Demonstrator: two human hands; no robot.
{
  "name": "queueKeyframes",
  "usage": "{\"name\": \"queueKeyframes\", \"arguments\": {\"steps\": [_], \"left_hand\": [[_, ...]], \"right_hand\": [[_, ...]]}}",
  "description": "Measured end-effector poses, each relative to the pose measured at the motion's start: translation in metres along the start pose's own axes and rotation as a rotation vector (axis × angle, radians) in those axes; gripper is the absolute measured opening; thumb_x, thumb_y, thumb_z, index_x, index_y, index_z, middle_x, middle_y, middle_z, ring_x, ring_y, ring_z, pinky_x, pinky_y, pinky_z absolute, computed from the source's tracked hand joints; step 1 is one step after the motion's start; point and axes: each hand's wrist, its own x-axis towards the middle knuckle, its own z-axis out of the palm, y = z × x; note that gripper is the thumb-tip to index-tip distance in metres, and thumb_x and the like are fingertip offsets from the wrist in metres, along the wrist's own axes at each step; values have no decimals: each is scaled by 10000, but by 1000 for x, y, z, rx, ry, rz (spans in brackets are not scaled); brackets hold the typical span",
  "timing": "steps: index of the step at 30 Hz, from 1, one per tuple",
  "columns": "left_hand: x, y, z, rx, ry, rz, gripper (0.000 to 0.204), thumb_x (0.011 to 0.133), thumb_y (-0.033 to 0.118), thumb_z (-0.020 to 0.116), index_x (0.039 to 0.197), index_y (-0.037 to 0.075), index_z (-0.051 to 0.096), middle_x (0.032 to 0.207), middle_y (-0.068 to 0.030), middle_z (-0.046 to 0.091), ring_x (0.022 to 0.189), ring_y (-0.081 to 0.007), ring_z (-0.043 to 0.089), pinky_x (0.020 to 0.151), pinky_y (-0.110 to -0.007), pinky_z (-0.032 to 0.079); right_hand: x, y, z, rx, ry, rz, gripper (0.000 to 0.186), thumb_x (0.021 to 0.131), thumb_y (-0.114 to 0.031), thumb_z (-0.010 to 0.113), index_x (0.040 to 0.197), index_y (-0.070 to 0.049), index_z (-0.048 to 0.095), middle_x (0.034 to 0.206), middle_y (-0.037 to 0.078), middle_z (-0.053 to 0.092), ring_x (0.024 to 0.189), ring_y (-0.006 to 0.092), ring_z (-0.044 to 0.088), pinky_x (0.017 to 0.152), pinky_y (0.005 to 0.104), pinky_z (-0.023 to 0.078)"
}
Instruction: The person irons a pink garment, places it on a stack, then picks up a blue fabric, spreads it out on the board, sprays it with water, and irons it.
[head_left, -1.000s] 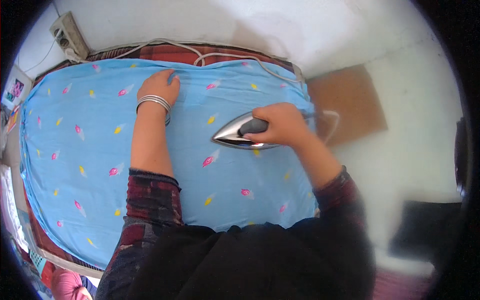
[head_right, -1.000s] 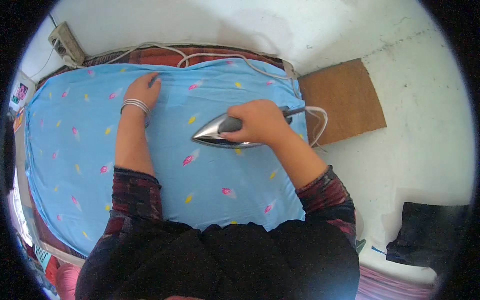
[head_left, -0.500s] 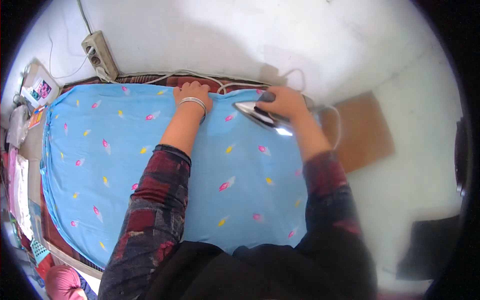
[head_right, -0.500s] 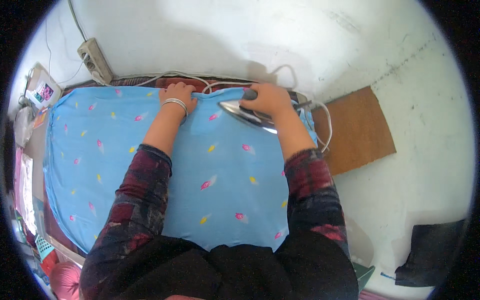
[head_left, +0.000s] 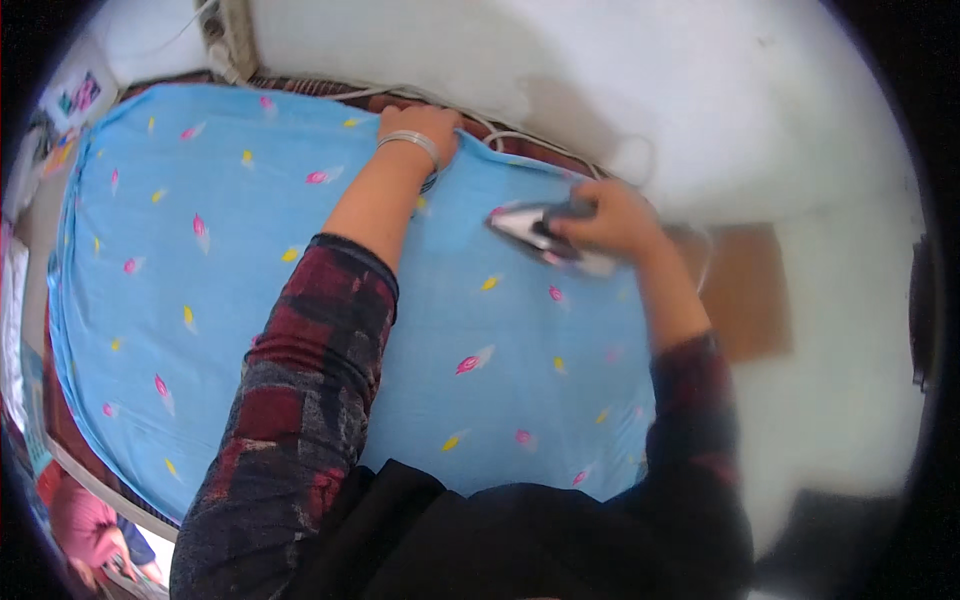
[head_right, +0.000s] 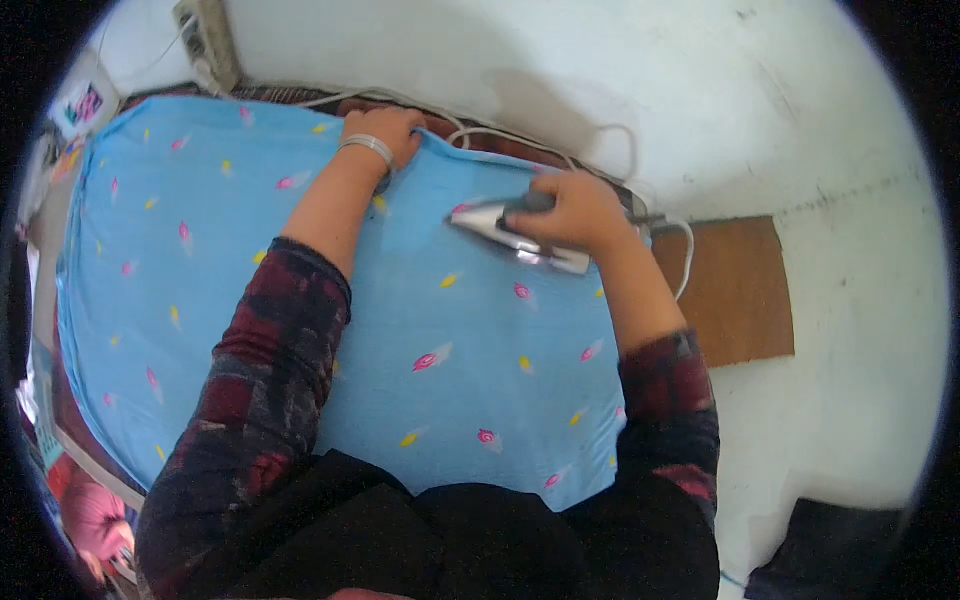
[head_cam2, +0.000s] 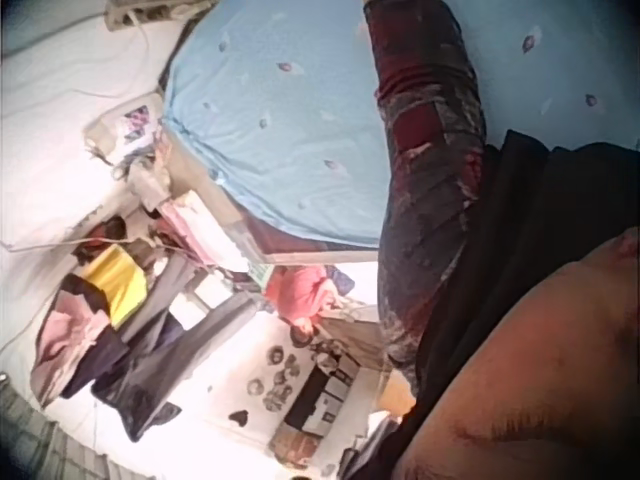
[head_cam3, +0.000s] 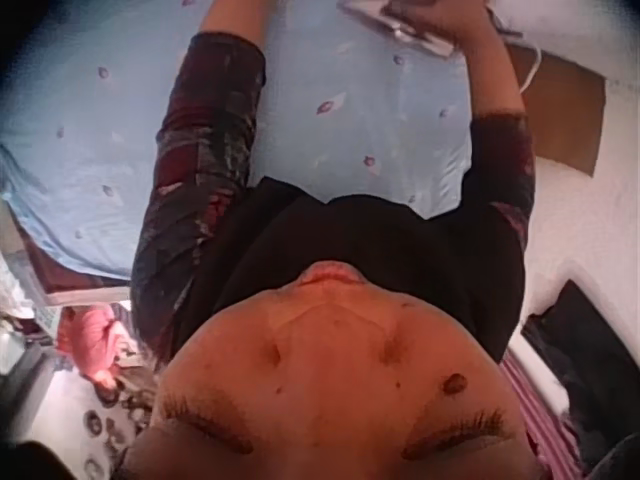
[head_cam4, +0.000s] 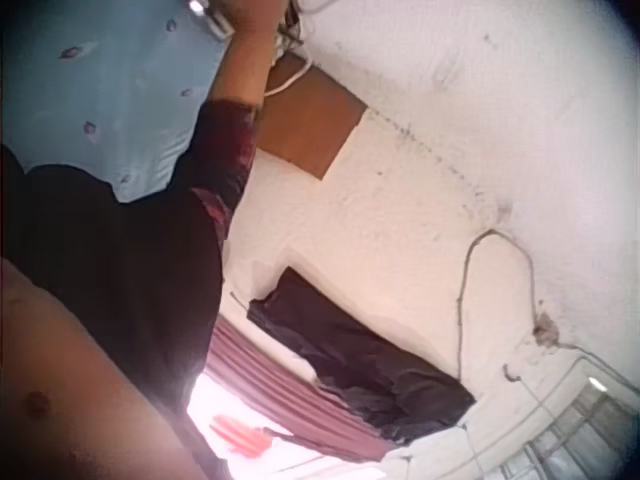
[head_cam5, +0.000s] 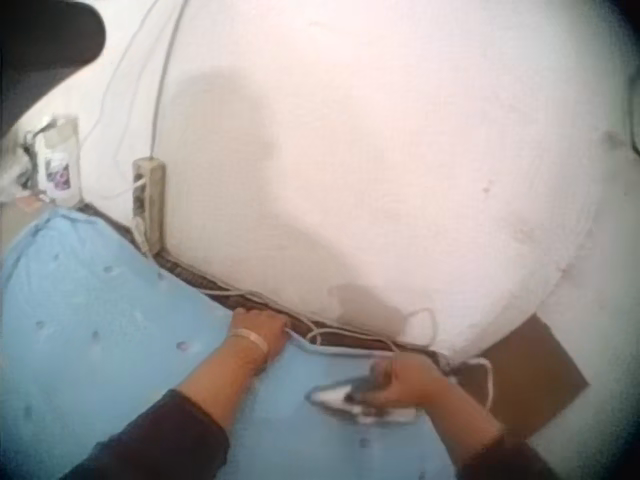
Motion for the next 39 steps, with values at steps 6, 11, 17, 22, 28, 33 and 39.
{"name": "queueKeyframes", "arguments": {"steps": [6,11,17,22,28,33,39], "left_hand": [[-5,4,0,-43,195,-3,256,880,314,531,1117,289,626,1105,-24,661,1056,-230,607,872,-459,407],[-5,3,-9,-22,212,-23,259,876,307,536,1115,295,634,1112,-5,660,1067,-221,600,882,-453,399],[-4,-6,-16,13,37,-119,277,886,356,531,1140,308,631,1170,8,639,1133,-200,568,929,-459,389],[-1,-8,-12,20,2,-248,290,932,394,473,1170,299,609,1226,6,615,1163,-230,552,940,-471,384],[3,-5,-9,-47,5,-243,303,943,390,462,1195,275,583,1230,0,614,1158,-235,556,934,-462,394],[1,-9,-6,-16,33,-270,299,941,392,461,1183,272,589,1232,-4,611,1160,-233,556,942,-452,398],[4,-8,-2,16,65,-241,302,929,406,475,1172,270,594,1261,-5,593,1173,-241,547,939,-463,411]], "right_hand": [[-1,-41,19,-117,47,-33,474,654,-528,717,789,-76,670,722,146,632,727,345,626,633,424,474],[64,-15,7,-72,216,101,571,667,-552,688,1009,-95,693,934,139,692,904,320,651,793,414,499],[88,-1,5,-86,226,137,595,684,-577,667,1037,-98,683,990,138,689,950,304,650,814,404,499],[86,-2,0,-37,155,169,608,679,-565,677,1044,-79,676,990,151,687,945,308,651,820,400,498],[46,9,1,112,65,243,604,678,-533,696,1035,-46,678,968,179,685,916,297,659,820,380,497],[-82,-54,6,-80,-114,167,469,686,-515,720,851,-79,670,762,163,647,732,332,641,654,426,494],[-186,-51,38,-70,14,226,518,679,-581,697,730,-76,595,696,143,619,681,340,636,606,437,488]]}}
